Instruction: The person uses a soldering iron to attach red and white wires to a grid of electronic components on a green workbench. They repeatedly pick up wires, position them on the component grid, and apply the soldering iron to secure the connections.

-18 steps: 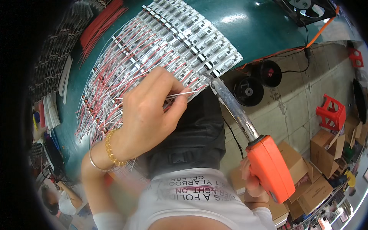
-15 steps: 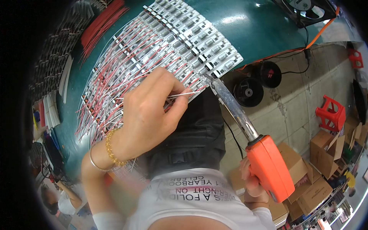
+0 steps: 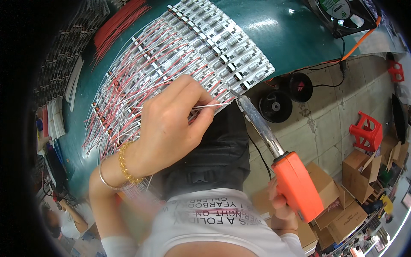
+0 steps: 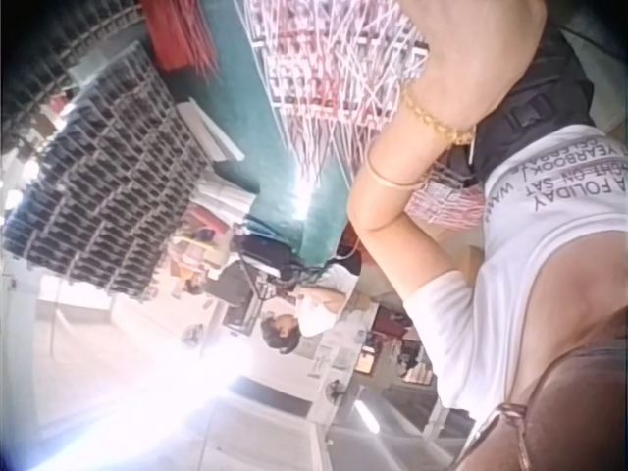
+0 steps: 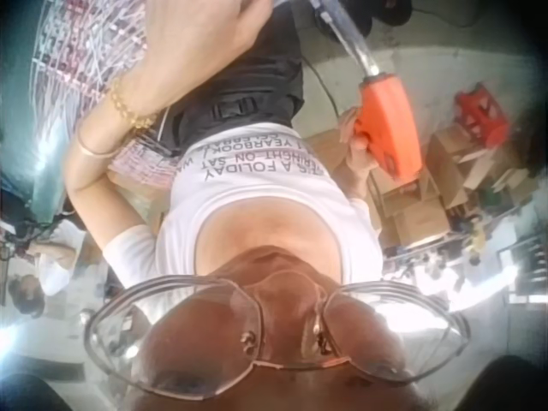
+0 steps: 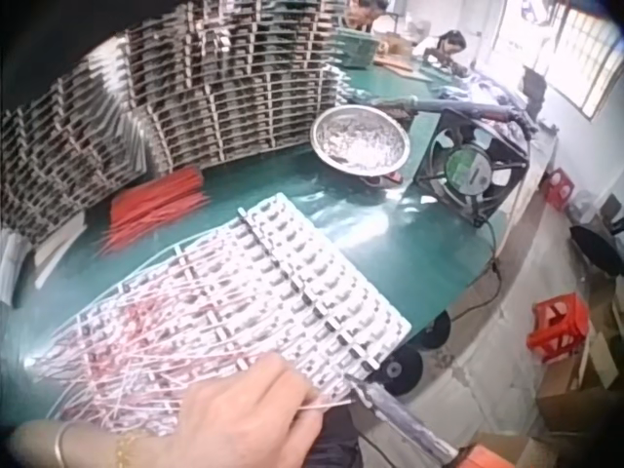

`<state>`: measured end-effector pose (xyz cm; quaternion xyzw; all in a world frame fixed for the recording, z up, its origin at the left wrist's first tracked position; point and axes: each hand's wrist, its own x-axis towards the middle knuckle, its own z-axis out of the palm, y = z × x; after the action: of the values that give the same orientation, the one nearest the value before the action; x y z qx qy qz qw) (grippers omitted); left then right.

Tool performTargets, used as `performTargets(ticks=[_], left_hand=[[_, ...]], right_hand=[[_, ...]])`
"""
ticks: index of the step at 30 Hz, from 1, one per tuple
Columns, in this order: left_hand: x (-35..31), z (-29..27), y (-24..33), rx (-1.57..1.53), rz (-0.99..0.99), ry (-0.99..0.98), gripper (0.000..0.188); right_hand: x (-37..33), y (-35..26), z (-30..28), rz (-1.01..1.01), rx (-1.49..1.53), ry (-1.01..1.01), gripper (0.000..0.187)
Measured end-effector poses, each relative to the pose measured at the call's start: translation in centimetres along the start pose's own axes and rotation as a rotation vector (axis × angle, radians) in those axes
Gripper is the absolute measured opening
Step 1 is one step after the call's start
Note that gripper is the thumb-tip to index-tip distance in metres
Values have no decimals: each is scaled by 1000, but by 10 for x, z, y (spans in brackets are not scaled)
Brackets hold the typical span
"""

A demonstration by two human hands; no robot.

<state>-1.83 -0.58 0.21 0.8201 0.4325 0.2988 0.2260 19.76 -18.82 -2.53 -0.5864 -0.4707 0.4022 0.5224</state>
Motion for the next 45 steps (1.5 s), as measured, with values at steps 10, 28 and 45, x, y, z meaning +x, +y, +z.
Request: performTargets(ticks=[10, 28, 45], left_hand=[[-5, -6, -2, 8, -5, -4, 11], [-24, -114, -21, 454, 152, 308, 4], [-44, -147, -108, 294, -413, -82, 76]], right_hand=[[8, -15, 16, -43, 61, -8, 74], [21, -9, 31, -183, 235, 20, 75], [40, -16, 53, -320, 321, -37, 62]])
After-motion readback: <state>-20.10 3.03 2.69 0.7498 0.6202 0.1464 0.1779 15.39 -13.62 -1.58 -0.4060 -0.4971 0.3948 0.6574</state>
